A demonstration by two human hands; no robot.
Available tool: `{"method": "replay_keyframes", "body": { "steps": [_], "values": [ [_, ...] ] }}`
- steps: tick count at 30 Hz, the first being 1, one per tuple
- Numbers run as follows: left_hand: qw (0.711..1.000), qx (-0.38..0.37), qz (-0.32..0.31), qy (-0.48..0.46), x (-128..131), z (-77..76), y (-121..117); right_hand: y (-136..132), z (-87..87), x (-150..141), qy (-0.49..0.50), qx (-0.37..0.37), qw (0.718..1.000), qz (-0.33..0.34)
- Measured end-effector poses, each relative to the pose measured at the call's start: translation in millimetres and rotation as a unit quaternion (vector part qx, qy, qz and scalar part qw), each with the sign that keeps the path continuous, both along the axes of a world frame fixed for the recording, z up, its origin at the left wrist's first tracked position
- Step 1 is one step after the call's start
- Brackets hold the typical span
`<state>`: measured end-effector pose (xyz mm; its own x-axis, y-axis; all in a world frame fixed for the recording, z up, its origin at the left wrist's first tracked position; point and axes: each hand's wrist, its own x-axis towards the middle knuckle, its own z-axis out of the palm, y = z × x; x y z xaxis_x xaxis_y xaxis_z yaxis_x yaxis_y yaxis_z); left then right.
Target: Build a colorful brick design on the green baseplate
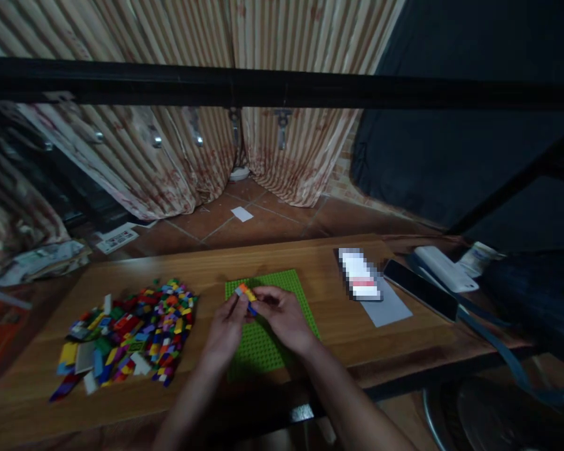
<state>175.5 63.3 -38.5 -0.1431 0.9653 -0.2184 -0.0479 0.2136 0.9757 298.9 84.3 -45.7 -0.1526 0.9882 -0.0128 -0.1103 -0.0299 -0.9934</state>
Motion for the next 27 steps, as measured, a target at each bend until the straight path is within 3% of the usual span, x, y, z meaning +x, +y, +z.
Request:
{"method": "replay_keyframes", "body": {
  "steps": [9, 16, 27],
  "values": [
    [0.997, 0.048, 0.031, -0.053, 2, 5.8, 0, -1, 6.6, 4, 0.019, -0.039, 0.999, 0.011],
    [0.996, 0.042, 0.002, -0.075, 3, 12.2, -4, -1, 8.8, 3, 0.019, -0.049, 0.999, 0.013],
    [0.996, 0.088, 0.012, -0.028, 3, 10.7, -3, -7, 9.9, 6, 0.014, -0.066, 0.997, 0.048]
  ]
}}
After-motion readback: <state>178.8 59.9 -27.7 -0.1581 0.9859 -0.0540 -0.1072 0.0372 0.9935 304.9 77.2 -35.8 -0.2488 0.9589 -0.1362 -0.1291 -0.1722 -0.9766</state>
